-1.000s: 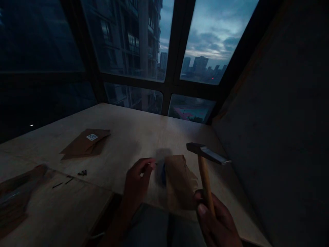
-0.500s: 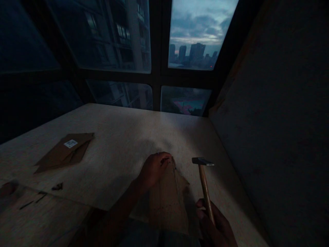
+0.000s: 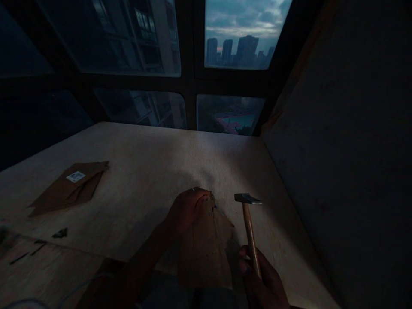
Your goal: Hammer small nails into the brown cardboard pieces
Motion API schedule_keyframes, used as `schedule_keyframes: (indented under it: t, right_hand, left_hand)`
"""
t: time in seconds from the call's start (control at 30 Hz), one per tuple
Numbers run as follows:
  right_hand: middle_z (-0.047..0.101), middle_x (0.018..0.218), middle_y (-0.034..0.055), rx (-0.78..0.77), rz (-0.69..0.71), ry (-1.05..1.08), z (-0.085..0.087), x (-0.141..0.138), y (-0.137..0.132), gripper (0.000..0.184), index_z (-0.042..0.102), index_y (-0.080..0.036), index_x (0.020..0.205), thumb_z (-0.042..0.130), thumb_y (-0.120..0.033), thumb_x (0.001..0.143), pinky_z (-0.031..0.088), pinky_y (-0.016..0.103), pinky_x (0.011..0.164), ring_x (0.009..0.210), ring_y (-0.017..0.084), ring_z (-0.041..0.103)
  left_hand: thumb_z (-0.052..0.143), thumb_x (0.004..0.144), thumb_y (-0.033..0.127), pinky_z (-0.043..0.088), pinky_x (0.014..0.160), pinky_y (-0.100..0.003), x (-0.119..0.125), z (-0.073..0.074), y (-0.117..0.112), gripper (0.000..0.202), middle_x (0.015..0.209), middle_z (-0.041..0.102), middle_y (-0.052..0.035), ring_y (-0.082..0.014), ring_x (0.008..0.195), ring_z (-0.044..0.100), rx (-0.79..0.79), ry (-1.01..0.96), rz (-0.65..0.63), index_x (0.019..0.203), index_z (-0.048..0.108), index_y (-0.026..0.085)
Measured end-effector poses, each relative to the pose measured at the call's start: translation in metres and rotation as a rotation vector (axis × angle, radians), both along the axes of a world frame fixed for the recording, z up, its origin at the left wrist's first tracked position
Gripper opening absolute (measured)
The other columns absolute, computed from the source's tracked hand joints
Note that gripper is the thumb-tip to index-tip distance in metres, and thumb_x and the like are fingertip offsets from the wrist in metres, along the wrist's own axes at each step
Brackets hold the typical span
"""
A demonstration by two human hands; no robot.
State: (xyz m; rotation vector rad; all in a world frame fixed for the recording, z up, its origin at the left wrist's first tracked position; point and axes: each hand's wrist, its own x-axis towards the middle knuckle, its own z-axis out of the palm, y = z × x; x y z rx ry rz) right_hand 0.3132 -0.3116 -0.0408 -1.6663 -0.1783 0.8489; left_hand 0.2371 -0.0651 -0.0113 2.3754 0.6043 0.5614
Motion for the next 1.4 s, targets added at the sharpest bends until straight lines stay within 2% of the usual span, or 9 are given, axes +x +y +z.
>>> schedule_keyframes:
  t: [0.2, 0.4, 0.67, 0.77, 0.87, 1.03, 1.2, 1.3, 1.4]
  right_hand:
    - [0.058, 0.069, -0.0002, 0.035, 0.023, -0.017, -0.001, 0.001, 0.0, 0.055, 0.071, -0.022, 0.095, 0.076, -0.07, 0.068, 0.044, 0.023, 0.05, 0.058, 0.016, 0.053]
    - [0.058, 0.07, -0.0012, 0.021, 0.031, 0.027, 0.001, 0.0, -0.002, 0.055, 0.071, -0.023, 0.1, 0.077, -0.067, 0.068, 0.041, 0.023, 0.048, 0.055, 0.014, 0.05]
    - [0.045, 0.056, -0.0066, 0.074, 0.078, 0.097, 0.006, -0.002, -0.001, 0.056, 0.068, -0.022, 0.102, 0.075, -0.068, 0.071, 0.033, 0.021, 0.045, 0.048, 0.012, 0.041]
    - [0.046, 0.058, -0.0054, 0.098, 0.102, 0.026, 0.013, 0.001, 0.0, 0.054, 0.068, -0.022, 0.096, 0.074, -0.068, 0.07, 0.036, 0.022, 0.045, 0.05, 0.012, 0.045]
    - [0.05, 0.059, -0.0046, 0.091, 0.107, 0.0, 0.023, 0.002, 0.001, 0.054, 0.068, -0.023, 0.099, 0.074, -0.068, 0.071, 0.037, 0.021, 0.043, 0.048, 0.012, 0.045]
    - [0.041, 0.05, -0.009, 0.072, 0.146, 0.059, 0.042, 0.006, 0.002, 0.059, 0.066, -0.025, 0.11, 0.073, -0.07, 0.073, 0.026, 0.02, 0.032, 0.035, 0.008, 0.032]
    - [0.035, 0.045, -0.0111, 0.115, 0.236, 0.093, 0.065, 0.015, 0.002, 0.063, 0.064, -0.025, 0.12, 0.069, -0.071, 0.077, 0.018, 0.02, 0.032, 0.031, 0.006, 0.021]
    - [0.039, 0.049, -0.0106, 0.116, 0.32, 0.118, 0.074, 0.024, 0.007, 0.065, 0.061, -0.025, 0.124, 0.066, -0.072, 0.079, 0.016, 0.019, 0.031, 0.031, 0.004, 0.018]
    - [0.043, 0.055, -0.0102, 0.028, 0.485, 0.165, 0.076, 0.032, 0.017, 0.071, 0.058, -0.023, 0.126, 0.064, -0.075, 0.078, 0.016, 0.016, 0.03, 0.031, 0.003, 0.022]
  left_hand:
    - [0.045, 0.098, 0.022, 0.053, 0.089, -0.034, 0.001, 0.002, -0.001, 0.031, 0.106, 0.076, -0.0051, -0.0202, 0.097, 0.07, 0.011, 0.011, -0.023, 0.113, 0.072, 0.024]
    - [0.042, 0.095, 0.016, 0.054, 0.09, -0.034, 0.0, 0.005, -0.006, 0.04, 0.111, 0.073, -0.006, -0.0204, 0.1, 0.067, 0.018, 0.025, -0.054, 0.12, 0.072, 0.026]
    - [0.05, 0.091, 0.013, 0.055, 0.09, -0.037, 0.005, -0.006, -0.008, 0.037, 0.111, 0.075, -0.0063, -0.0202, 0.099, 0.069, 0.007, -0.076, -0.066, 0.115, 0.075, 0.027]
    - [0.05, 0.09, 0.011, 0.056, 0.091, -0.038, 0.006, -0.011, -0.005, 0.039, 0.109, 0.077, -0.0056, -0.02, 0.099, 0.07, -0.024, -0.099, -0.021, 0.115, 0.074, 0.026]
    - [0.052, 0.093, 0.017, 0.057, 0.091, -0.039, 0.006, -0.013, -0.005, 0.033, 0.108, 0.078, -0.0055, -0.021, 0.098, 0.072, -0.099, -0.119, 0.034, 0.116, 0.074, 0.026]
    - [0.057, 0.091, 0.024, 0.057, 0.096, -0.04, 0.006, -0.013, -0.006, 0.029, 0.116, 0.076, -0.0055, -0.0227, 0.104, 0.073, -0.218, -0.167, 0.112, 0.115, 0.075, 0.023]
    - [0.064, 0.087, 0.024, 0.059, 0.094, -0.038, 0.005, -0.015, -0.007, 0.033, 0.104, 0.08, -0.004, -0.0213, 0.097, 0.075, -0.292, -0.184, 0.148, 0.12, 0.071, 0.023]
    - [0.067, 0.086, 0.023, 0.059, 0.091, -0.036, 0.005, -0.014, -0.007, 0.038, 0.097, 0.081, -0.0024, -0.0209, 0.093, 0.076, -0.293, -0.176, 0.163, 0.124, 0.066, 0.023]
    - [0.067, 0.085, 0.02, 0.06, 0.086, -0.033, 0.005, -0.013, -0.008, 0.042, 0.097, 0.081, -0.0029, -0.0212, 0.092, 0.077, -0.299, -0.157, 0.16, 0.127, 0.063, 0.023]
